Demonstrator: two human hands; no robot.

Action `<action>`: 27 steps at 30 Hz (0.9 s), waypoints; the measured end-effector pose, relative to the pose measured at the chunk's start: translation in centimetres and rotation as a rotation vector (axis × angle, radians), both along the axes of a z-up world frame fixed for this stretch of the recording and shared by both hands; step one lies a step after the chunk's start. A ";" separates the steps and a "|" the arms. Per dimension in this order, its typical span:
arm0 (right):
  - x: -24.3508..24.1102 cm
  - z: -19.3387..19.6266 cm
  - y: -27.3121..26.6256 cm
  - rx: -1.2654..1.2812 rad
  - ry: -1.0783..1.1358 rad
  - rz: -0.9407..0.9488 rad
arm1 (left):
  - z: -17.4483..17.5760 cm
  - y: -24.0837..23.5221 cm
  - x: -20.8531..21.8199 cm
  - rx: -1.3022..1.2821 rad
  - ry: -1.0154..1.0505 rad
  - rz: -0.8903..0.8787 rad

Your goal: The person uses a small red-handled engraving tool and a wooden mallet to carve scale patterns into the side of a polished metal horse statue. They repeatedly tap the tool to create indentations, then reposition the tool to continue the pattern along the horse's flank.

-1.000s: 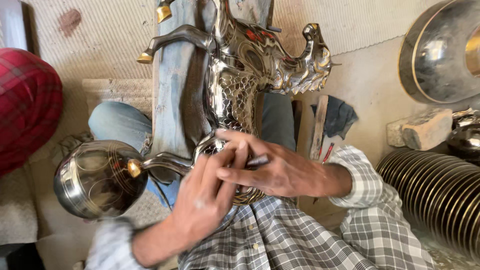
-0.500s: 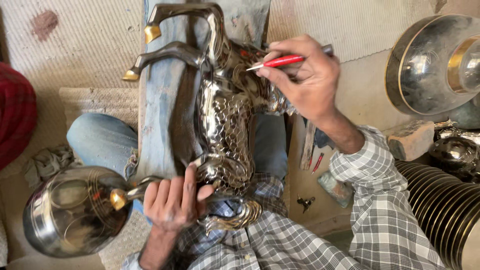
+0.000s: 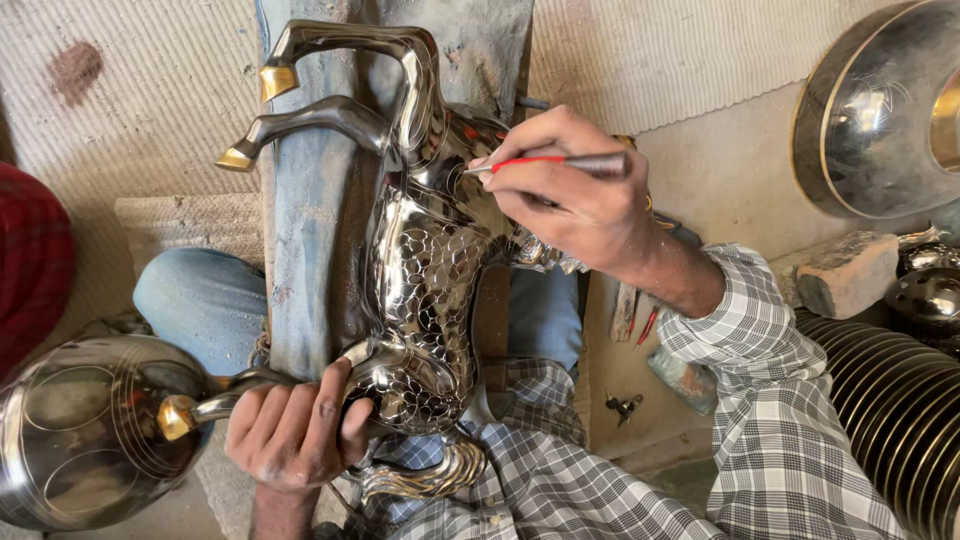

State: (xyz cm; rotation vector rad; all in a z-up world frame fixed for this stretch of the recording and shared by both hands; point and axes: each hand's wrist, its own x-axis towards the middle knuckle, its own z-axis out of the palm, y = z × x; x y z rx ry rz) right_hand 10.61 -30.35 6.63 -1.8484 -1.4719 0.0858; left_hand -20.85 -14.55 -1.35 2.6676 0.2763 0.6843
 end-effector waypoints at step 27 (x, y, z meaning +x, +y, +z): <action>1.0 0.3 0.2 0.018 -0.120 0.161 | 0.2 -0.3 0.0 -0.017 0.004 0.037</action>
